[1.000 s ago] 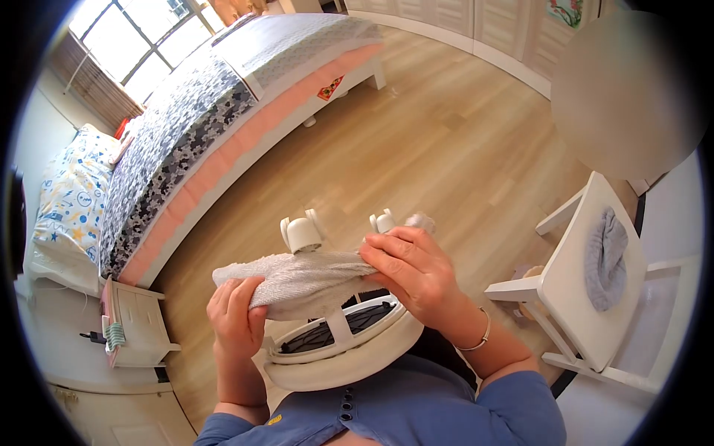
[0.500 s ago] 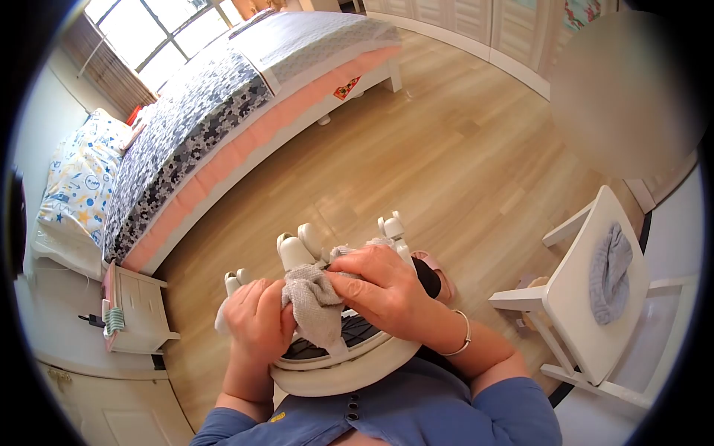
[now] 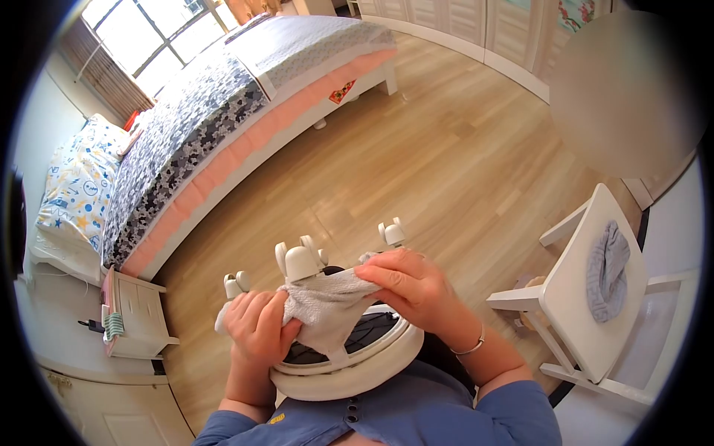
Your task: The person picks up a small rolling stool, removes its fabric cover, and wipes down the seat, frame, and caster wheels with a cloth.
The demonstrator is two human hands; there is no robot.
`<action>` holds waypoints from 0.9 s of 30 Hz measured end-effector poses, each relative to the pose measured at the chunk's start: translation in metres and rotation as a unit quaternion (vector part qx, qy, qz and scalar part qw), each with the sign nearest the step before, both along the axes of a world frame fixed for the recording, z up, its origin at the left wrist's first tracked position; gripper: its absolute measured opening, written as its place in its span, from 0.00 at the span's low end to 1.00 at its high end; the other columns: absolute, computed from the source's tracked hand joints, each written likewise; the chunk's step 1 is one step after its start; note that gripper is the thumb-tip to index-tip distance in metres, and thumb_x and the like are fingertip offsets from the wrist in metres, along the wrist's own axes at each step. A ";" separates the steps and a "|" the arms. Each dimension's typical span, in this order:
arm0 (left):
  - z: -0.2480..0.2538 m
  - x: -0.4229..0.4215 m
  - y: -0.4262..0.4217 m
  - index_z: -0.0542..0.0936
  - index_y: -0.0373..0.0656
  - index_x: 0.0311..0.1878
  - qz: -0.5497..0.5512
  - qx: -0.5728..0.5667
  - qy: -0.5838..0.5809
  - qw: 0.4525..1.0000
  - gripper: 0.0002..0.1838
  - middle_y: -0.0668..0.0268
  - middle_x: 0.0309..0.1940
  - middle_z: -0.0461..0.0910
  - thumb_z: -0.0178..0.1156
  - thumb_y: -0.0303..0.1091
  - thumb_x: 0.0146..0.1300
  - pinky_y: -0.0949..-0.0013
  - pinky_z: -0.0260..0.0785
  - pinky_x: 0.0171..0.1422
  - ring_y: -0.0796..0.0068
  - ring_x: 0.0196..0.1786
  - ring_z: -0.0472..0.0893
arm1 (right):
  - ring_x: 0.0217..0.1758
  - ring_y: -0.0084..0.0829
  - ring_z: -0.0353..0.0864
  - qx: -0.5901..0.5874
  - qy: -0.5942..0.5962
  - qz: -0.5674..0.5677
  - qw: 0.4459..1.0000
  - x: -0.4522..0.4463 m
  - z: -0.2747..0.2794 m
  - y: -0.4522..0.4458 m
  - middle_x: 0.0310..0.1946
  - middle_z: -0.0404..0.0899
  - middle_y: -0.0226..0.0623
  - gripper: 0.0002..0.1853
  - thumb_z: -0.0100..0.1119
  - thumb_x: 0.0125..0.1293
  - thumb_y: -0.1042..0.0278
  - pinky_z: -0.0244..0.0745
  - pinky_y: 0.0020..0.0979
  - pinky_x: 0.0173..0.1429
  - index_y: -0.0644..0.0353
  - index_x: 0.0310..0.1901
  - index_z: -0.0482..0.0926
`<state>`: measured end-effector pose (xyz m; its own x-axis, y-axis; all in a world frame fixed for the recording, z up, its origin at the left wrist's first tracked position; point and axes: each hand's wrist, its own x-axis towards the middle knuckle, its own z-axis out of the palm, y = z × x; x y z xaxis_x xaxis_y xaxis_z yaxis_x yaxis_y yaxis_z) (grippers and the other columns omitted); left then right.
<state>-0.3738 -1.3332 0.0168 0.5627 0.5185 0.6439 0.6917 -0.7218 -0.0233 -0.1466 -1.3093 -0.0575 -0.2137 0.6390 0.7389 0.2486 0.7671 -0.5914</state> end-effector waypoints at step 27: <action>0.036 0.009 -0.019 0.74 0.34 0.47 0.099 -0.075 0.037 0.992 0.23 0.56 0.38 0.78 0.66 0.33 0.48 0.57 0.68 0.53 0.56 0.44 0.78 | 0.44 0.39 0.77 0.040 -0.035 0.032 0.998 -0.052 0.034 0.004 0.40 0.78 0.41 0.17 0.64 0.50 0.76 0.71 0.35 0.48 0.66 0.45 0.77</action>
